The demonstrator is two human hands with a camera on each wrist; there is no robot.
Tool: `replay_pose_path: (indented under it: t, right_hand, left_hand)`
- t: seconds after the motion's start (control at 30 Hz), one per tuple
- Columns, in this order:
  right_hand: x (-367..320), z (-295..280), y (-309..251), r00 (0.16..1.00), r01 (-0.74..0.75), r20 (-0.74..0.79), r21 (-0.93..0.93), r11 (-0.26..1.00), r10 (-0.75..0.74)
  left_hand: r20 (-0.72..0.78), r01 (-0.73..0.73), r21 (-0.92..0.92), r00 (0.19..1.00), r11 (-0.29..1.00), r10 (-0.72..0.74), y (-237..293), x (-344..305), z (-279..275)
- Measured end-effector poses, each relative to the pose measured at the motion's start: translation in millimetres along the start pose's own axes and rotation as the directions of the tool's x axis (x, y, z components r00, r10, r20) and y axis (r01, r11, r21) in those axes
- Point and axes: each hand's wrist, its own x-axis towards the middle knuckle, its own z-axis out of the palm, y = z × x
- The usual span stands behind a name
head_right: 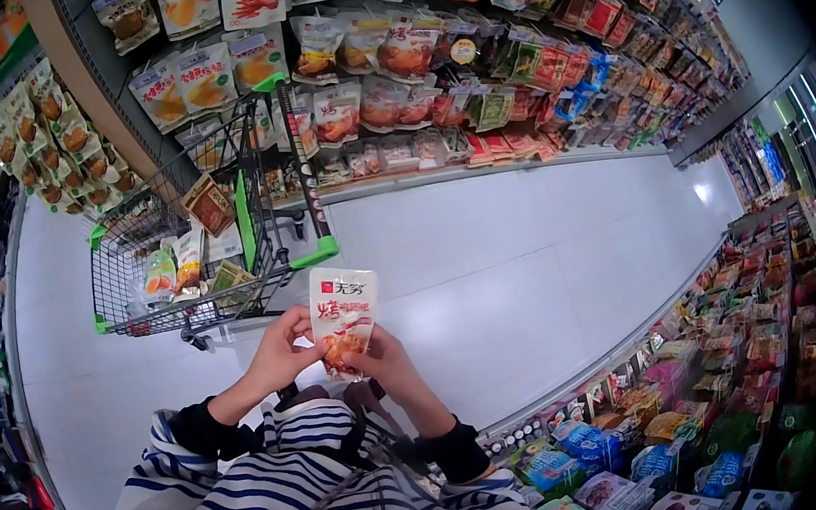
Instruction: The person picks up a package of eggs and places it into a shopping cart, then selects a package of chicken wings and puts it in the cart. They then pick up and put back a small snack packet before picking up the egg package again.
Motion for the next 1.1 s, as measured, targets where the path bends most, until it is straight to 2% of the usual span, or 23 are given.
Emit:
replay_pose_path:
  t: [0.07,0.13,0.27,0.3,0.4,0.6,0.7,0.8,0.9,1.0,1.1]
  right_hand:
    - [-6,-28,-1,0.999,-0.007,0.036,-0.017,1.0,0.007]
    - [-15,-45,-10,1.0,-0.007,-0.026,-0.024,1.0,0.007]
    - [-25,-75,-19,0.993,0.006,-0.116,0.027,1.0,-0.003]
    - [-28,-82,-22,0.993,0.0,-0.115,0.035,0.999,0.004]
    - [-36,-97,-31,0.993,0.001,-0.121,0.063,0.998,0.007]
    - [-46,-126,-41,0.98,0.03,-0.197,0.082,0.996,-0.014]
    - [-46,-142,-46,0.976,0.057,-0.214,0.095,0.994,-0.035]
    - [-39,-160,-53,0.975,0.071,-0.217,0.13,0.989,-0.041]
    - [-25,-177,-64,0.965,0.078,-0.259,0.14,0.987,-0.039]
    - [3,-198,-78,0.958,0.076,-0.287,0.156,0.985,-0.028]
    - [41,-221,-97,0.971,0.056,-0.241,0.181,0.982,-0.011]
  left_hand:
    - [-0.008,0.012,0.026,1.0,1.0,-0.012,-4,12,20]
    - [-0.009,0.044,-0.008,0.999,0.999,-0.044,-2,24,42]
    - [-0.013,0.004,0.124,1.0,0.992,-0.002,-10,45,75]
    - [-0.016,-0.019,0.127,1.0,0.992,0.021,-9,48,82]
    - [-0.031,0.038,0.111,0.999,0.993,-0.035,-7,55,101]
    - [0.058,0.055,0.145,0.996,0.988,-0.064,-1,81,126]
    - [0.082,0.041,0.073,0.995,0.996,-0.047,4,100,140]
    - [0.129,0.073,0.135,0.987,0.988,-0.09,0,125,146]
    - [0.166,0.062,0.11,0.983,0.992,-0.08,-9,156,149]
    - [0.158,0.018,-0.022,0.987,1.0,-0.014,-23,196,146]
    - [0.137,0.051,-0.072,0.99,0.996,-0.04,-32,239,137]
